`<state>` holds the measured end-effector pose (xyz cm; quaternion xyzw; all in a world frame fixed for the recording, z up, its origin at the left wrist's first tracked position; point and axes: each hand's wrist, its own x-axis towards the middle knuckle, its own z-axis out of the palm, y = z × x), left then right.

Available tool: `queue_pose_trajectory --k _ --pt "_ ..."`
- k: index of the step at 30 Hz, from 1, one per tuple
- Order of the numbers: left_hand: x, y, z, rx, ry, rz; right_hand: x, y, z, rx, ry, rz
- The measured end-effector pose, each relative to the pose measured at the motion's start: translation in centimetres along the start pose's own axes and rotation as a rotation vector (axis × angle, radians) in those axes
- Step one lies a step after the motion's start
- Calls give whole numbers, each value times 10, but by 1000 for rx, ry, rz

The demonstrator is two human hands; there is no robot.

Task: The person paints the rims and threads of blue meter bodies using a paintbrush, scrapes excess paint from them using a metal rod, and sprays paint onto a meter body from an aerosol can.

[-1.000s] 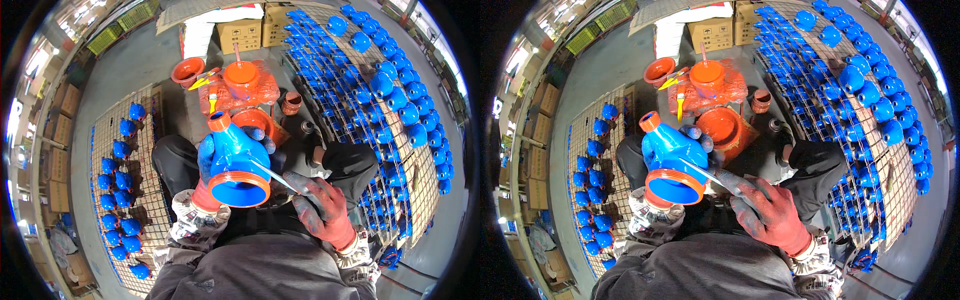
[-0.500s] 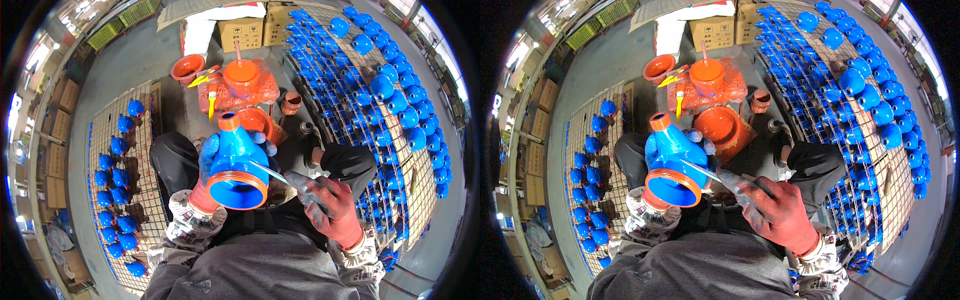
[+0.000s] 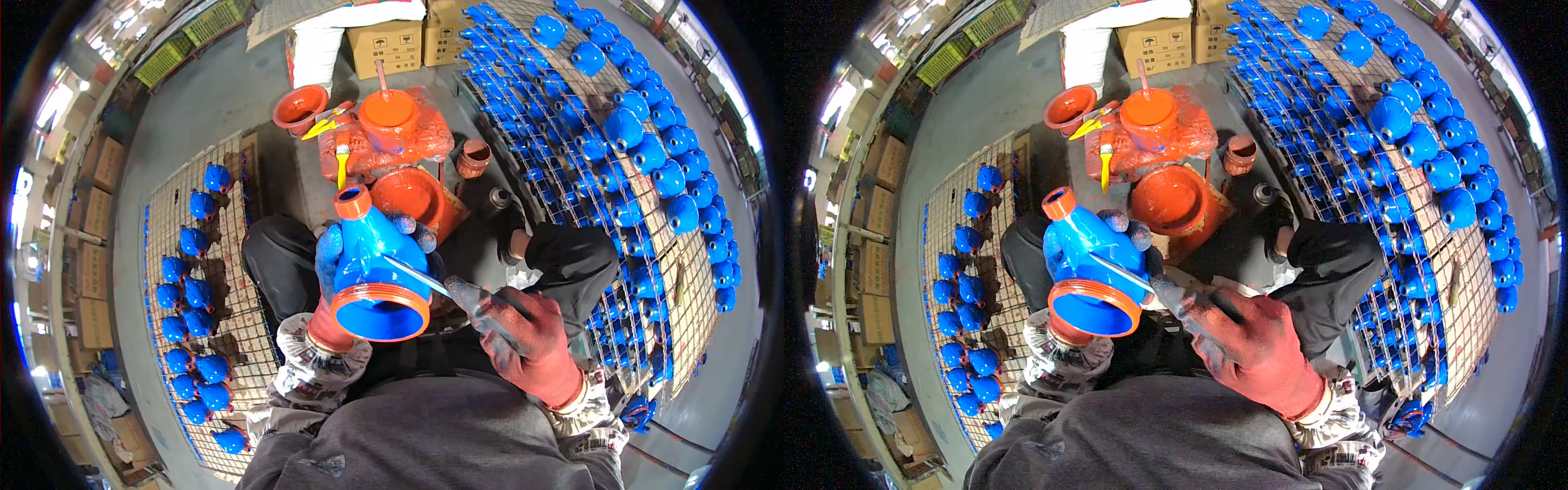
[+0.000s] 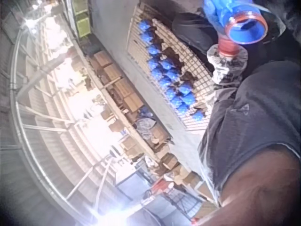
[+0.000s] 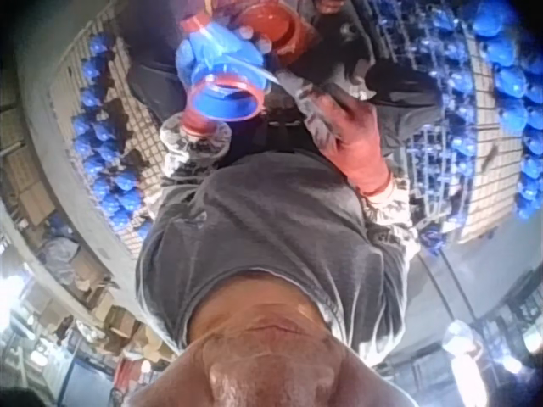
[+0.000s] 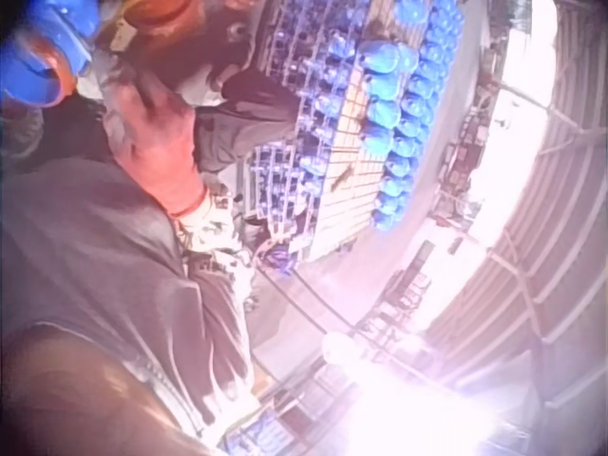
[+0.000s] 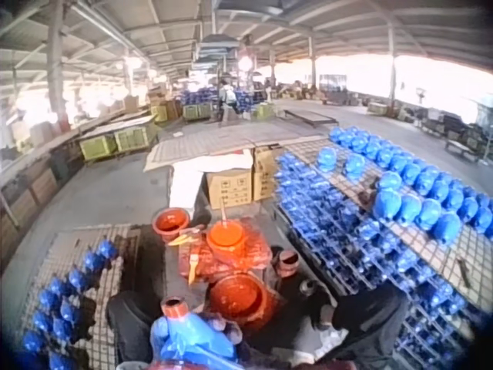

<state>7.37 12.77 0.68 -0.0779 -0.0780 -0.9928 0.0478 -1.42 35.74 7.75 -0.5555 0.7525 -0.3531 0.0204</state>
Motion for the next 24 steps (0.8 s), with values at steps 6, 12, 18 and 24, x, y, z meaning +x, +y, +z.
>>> queue_pose_trajectory --k 6,12,18,24 --pt "-1 -6 -3 64 68 -22 -5 -1 -7 -23 -34 2" --pt "-1 -7 -2 99 64 -36 -9 1 -4 -19 23 -29" --pt "5 -8 2 -54 -123 0 -12 2 -4 11 6 -3" --pt "0 -9 3 -3 -45 18 -8 0 0 -65 50 -37"
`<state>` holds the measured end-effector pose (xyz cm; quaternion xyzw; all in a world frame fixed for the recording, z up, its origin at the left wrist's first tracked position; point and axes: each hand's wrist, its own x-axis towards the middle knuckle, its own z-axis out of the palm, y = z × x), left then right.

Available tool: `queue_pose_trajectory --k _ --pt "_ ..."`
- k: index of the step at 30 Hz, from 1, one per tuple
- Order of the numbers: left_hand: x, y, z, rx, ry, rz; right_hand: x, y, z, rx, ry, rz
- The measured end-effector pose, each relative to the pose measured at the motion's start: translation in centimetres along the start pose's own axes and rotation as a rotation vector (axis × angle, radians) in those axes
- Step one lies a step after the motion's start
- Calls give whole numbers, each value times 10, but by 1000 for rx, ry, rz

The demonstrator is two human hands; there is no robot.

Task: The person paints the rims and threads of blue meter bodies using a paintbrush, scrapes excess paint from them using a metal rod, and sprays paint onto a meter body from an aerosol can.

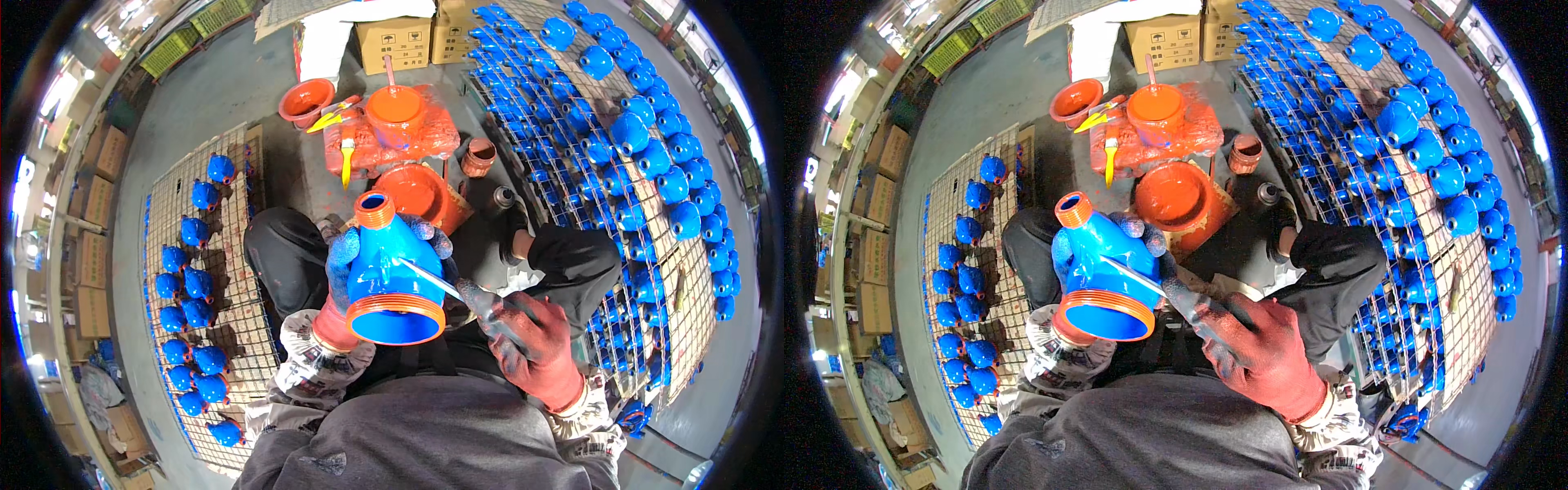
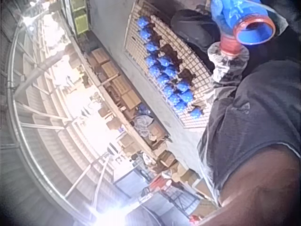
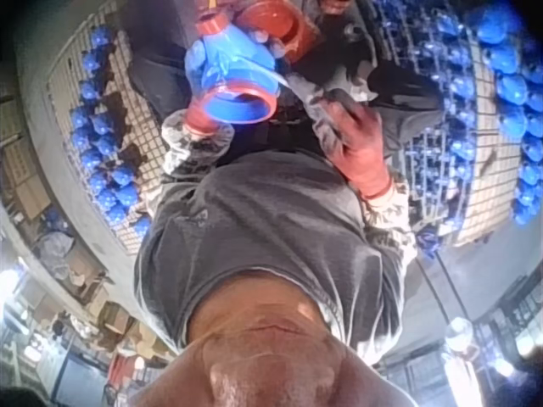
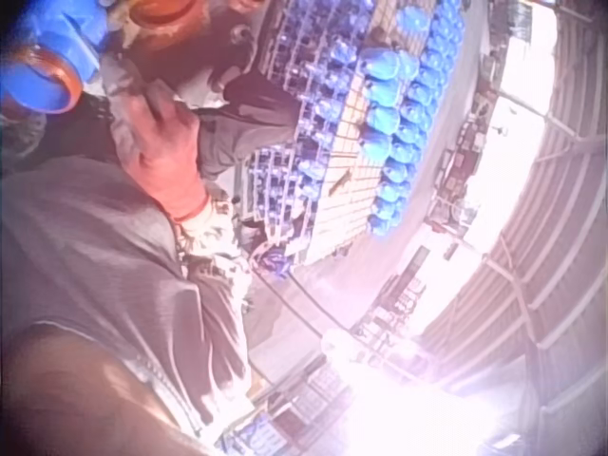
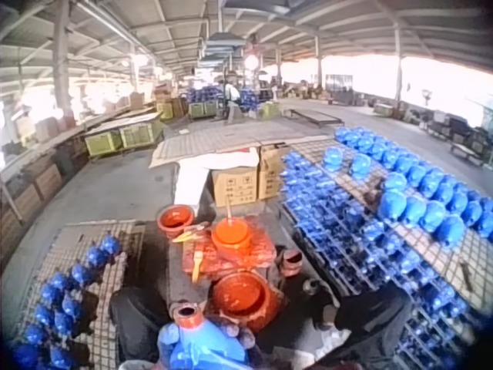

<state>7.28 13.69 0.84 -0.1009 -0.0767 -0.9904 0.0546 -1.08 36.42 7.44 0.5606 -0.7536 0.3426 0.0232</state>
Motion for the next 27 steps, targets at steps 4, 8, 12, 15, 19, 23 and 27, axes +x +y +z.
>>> queue_pose_trajectory --k 4,8,12,15,19,23,27 --pt "1 4 -4 49 -18 -5 -1 -1 1 10 -29 28" --pt "2 3 -6 47 -39 10 -4 -1 6 42 23 33" --pt "-1 1 -6 68 23 65 -6 -2 10 55 5 49" --pt "-2 2 -7 110 5 -5 -7 -4 10 46 -2 60" --pt "0 -2 -7 173 -18 -40 -6 -2 5 18 2 21" --pt "-1 -8 -3 -46 33 -53 -4 3 0 172 -44 37" --pt "0 -7 -1 -4 49 -37 -3 4 -1 127 -42 26"
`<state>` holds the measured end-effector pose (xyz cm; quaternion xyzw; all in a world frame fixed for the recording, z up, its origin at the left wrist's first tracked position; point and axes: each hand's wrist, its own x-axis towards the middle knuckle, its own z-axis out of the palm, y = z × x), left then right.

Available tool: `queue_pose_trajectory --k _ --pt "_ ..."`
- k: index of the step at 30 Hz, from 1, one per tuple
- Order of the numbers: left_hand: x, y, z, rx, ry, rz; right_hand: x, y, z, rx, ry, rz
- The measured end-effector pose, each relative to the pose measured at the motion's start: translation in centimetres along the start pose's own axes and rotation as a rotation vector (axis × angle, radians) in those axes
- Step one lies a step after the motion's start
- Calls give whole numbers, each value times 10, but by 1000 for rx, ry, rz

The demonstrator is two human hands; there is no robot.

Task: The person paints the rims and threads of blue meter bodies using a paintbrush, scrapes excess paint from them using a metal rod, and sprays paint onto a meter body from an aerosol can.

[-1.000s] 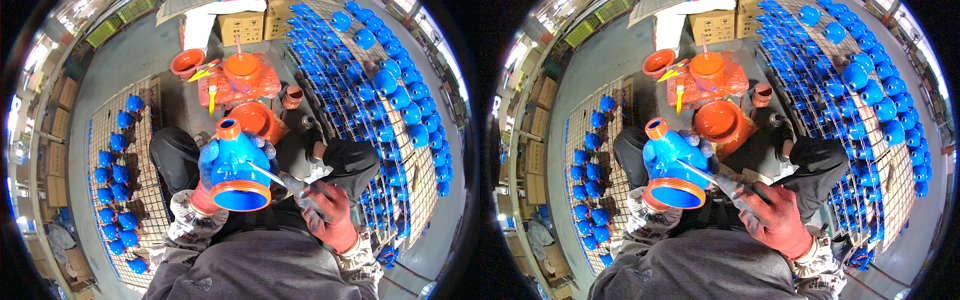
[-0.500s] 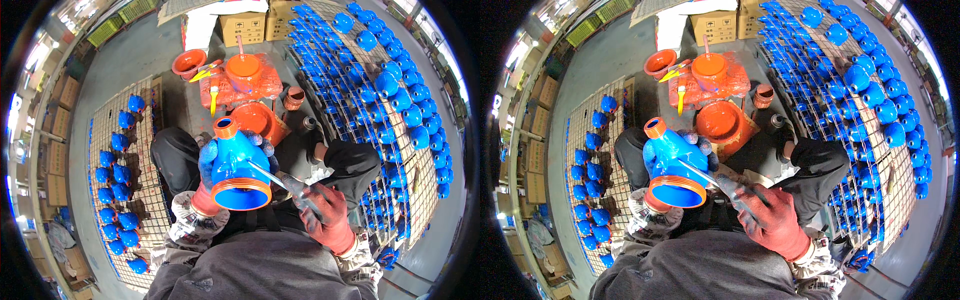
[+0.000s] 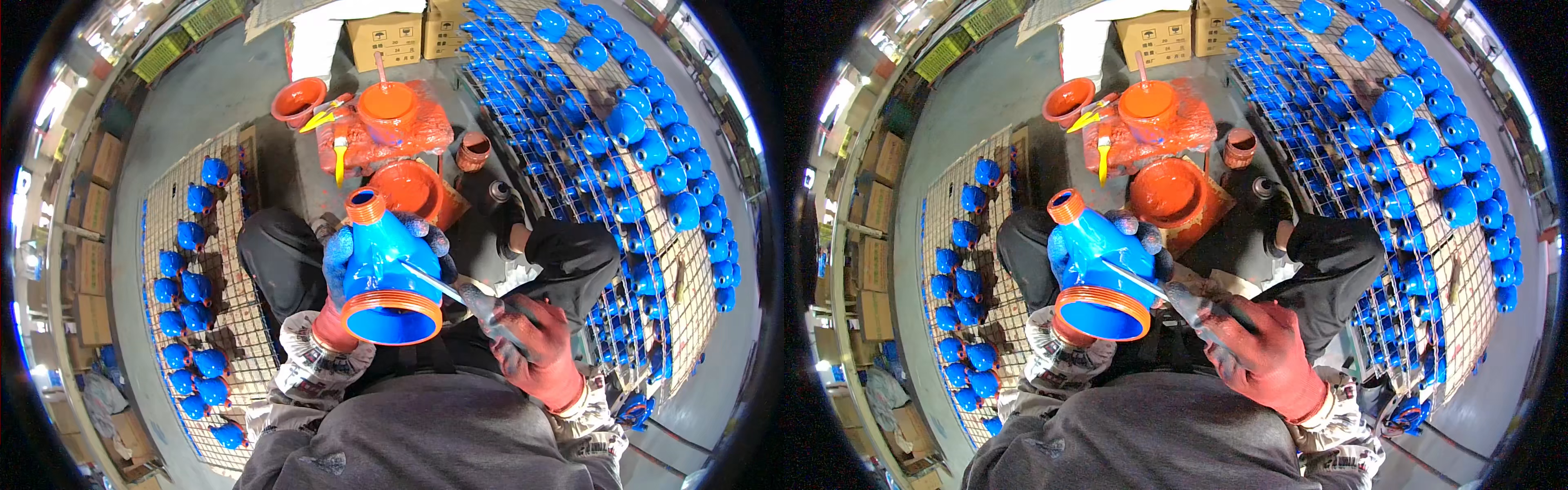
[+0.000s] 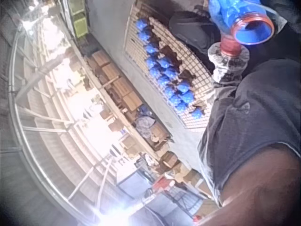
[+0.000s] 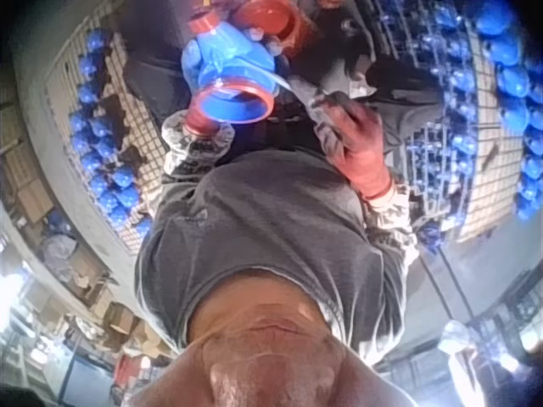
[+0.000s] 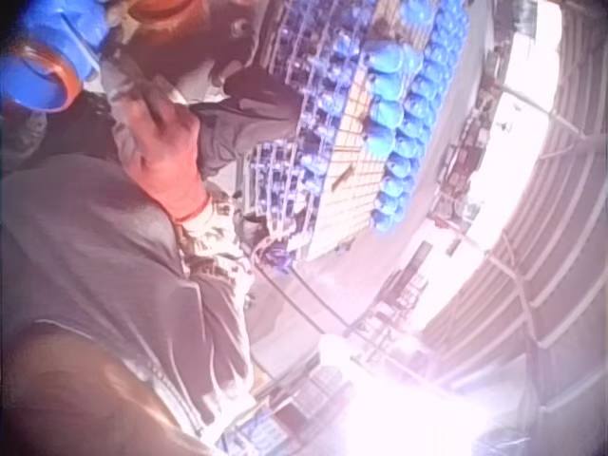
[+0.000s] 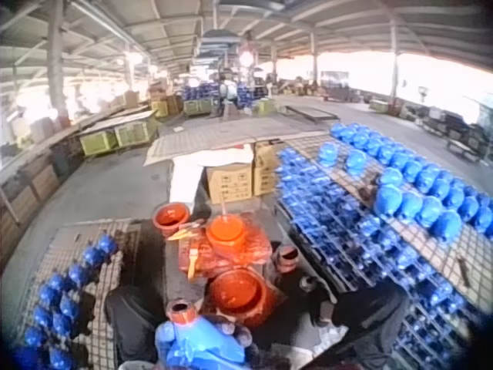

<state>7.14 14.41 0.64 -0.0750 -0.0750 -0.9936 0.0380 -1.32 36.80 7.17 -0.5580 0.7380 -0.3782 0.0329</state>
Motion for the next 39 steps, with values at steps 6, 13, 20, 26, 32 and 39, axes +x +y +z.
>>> queue_pose_trajectory --k 6,13,20,26,32,39 --pt "2 3 -2 28 5 -43 2 2 -5 -18 -25 -30" --pt "7 -5 -1 -32 -67 -7 3 1 -4 -108 0 -30" --pt "4 -2 -2 6 -37 -60 2 3 -10 -31 -23 -31" --pt "2 3 1 -28 -62 -52 8 2 -8 8 -60 -21" --pt "5 6 -3 -40 -118 -34 16 2 -5 -41 -14 -58" --pt "-2 14 -7 22 -44 -8 25 8 1 18 -68 -41"
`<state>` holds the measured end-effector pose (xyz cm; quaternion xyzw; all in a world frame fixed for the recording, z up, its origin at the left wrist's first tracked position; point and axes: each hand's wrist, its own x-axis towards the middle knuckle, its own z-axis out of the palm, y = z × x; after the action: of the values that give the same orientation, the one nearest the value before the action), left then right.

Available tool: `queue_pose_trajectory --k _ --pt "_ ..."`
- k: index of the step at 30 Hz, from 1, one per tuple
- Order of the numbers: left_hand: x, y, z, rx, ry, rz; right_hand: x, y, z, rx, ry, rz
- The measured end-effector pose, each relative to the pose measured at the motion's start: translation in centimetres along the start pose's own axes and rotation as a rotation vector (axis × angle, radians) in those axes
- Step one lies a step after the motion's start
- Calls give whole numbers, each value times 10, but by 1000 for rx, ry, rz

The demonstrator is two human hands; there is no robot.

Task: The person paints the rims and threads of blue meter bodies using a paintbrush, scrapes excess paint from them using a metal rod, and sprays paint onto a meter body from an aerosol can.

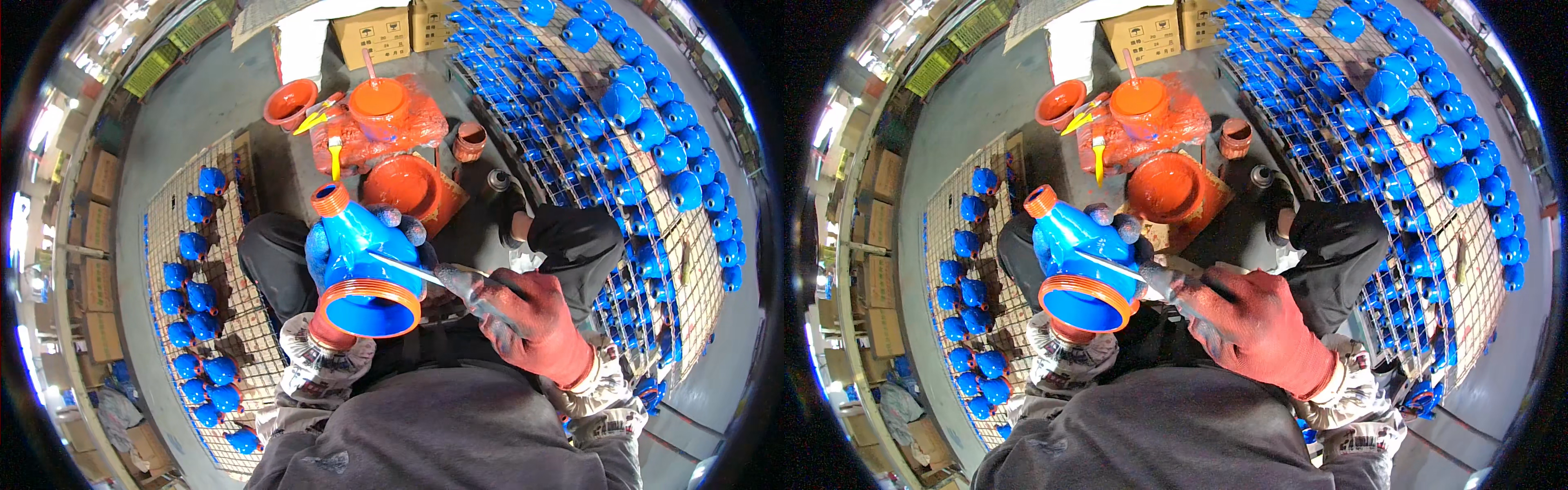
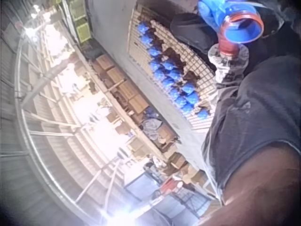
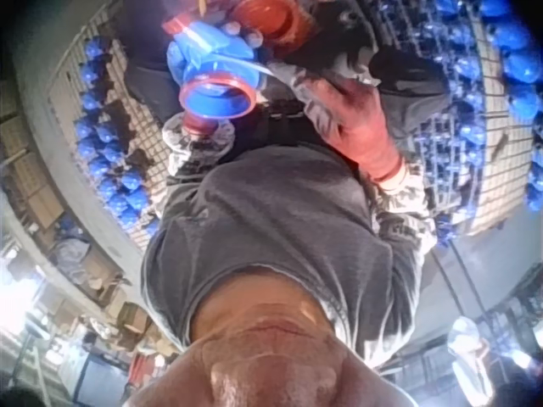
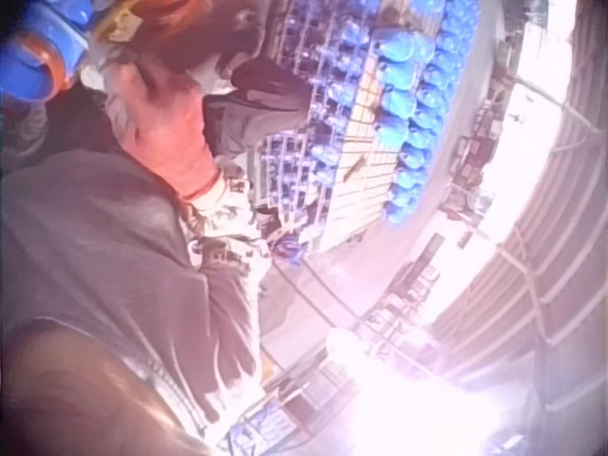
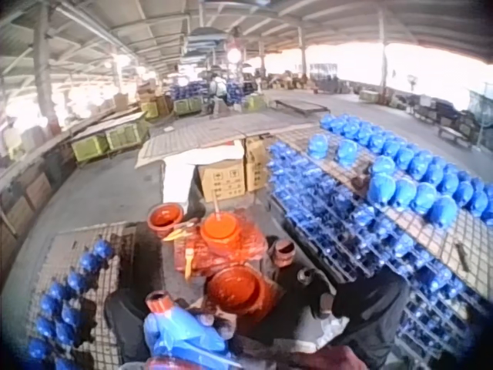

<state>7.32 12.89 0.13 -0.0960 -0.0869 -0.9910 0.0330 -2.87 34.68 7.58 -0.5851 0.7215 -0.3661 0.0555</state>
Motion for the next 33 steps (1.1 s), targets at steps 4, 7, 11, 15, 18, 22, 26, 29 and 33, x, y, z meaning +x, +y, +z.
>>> queue_pose_trajectory --k 4,7,11,15,18,22,26,29,33 --pt "-7 -5 -3 0 95 82 6 -4 0 -9 31 -32" --pt "-8 -11 -6 27 104 117 8 -6 2 -16 23 -28" --pt "-7 -9 -7 8 11 67 -1 1 1 52 35 -12" --pt "-5 -7 -5 -2 46 122 -17 7 0 266 106 79" --pt "0 -7 -4 -4 -65 103 -25 6 5 373 173 177" --pt "5 -5 -4 15 -129 66 -27 1 11 534 202 251" --pt "3 -5 -1 49 -42 41 -25 -1 11 560 128 266" --pt "1 -8 2 12 -35 16 -22 1 10 402 110 116" --pt "2 -10 3 39 -29 42 -17 3 9 138 148 -118"
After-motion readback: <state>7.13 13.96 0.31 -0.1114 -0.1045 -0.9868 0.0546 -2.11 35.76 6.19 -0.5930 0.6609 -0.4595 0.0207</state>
